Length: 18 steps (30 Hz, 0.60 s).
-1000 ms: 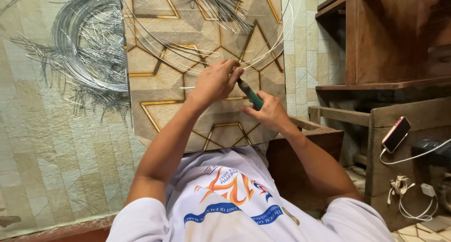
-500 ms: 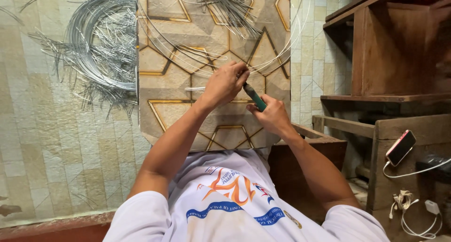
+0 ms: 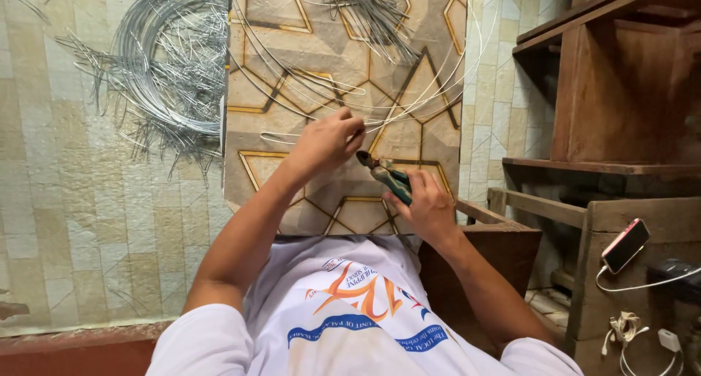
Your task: Bending and cutting thin metal wires to create circular frames
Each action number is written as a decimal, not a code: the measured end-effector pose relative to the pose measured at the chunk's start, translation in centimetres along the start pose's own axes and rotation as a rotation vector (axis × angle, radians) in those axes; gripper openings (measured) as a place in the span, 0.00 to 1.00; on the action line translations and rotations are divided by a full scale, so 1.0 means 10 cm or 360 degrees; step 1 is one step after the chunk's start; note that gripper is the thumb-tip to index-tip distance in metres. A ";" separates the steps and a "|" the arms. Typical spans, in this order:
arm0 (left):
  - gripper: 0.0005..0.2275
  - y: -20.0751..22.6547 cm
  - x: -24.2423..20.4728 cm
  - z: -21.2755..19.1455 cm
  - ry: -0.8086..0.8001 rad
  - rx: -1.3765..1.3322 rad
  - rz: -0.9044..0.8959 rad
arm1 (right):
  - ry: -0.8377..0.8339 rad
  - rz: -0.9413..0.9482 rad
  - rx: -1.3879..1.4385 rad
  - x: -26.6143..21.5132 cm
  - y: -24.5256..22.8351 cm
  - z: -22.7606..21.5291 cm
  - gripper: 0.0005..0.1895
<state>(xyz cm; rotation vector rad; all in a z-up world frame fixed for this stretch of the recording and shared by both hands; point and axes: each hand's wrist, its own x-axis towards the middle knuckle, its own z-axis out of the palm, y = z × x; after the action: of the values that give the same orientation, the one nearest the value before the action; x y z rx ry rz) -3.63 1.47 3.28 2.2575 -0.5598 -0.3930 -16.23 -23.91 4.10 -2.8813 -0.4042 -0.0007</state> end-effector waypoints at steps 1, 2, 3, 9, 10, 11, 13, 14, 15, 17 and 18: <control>0.09 -0.03 -0.06 -0.02 -0.0002 -0.0006 -0.0004 | -0.0008 0.0000 0.0000 -0.02 -0.02 -0.03 0.28; 0.08 -0.06 -0.11 -0.03 -0.0005 0.0027 0.0058 | -0.0059 -0.0070 -0.0052 -0.04 -0.04 -0.05 0.30; 0.08 -0.10 -0.17 -0.05 -0.0007 0.0062 0.0120 | -0.0107 -0.0141 -0.0102 -0.06 -0.06 -0.07 0.32; 0.05 -0.13 -0.48 -0.01 -0.0077 0.0182 0.0355 | 0.0026 0.0536 0.0871 0.37 0.16 -0.05 0.25; 0.05 -0.11 -0.51 0.00 -0.0080 0.0186 0.0355 | 0.0028 0.0537 0.0875 0.48 0.30 0.08 0.25; 0.05 -0.09 -0.53 -0.01 -0.0093 0.0176 0.0385 | -0.0019 0.0870 0.1650 0.63 0.43 0.22 0.23; 0.05 -0.07 -0.57 -0.04 -0.0096 0.0174 0.0409 | -0.0087 0.1178 0.2432 0.85 0.60 0.39 0.22; 0.05 -0.08 -0.59 -0.04 -0.0099 0.0164 0.0389 | -0.0031 0.1168 0.2720 0.92 0.64 0.44 0.15; 0.06 -0.09 -0.61 -0.05 -0.0100 0.0154 0.0364 | 0.0019 0.1153 0.3007 1.01 0.68 0.50 0.10; 0.06 0.04 -0.64 -0.26 0.0006 0.0053 0.0342 | 0.0061 0.1088 0.3067 1.04 0.70 0.54 0.08; 0.06 0.11 -0.66 -0.36 0.0102 -0.0054 0.0332 | 0.0119 0.1035 0.3123 1.04 0.72 0.56 0.07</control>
<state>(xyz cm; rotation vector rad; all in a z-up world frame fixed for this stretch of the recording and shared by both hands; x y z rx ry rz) -8.03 6.31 7.17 2.1456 -0.7411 -0.2232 -4.40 -26.51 -2.68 -0.9338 0.4164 0.2368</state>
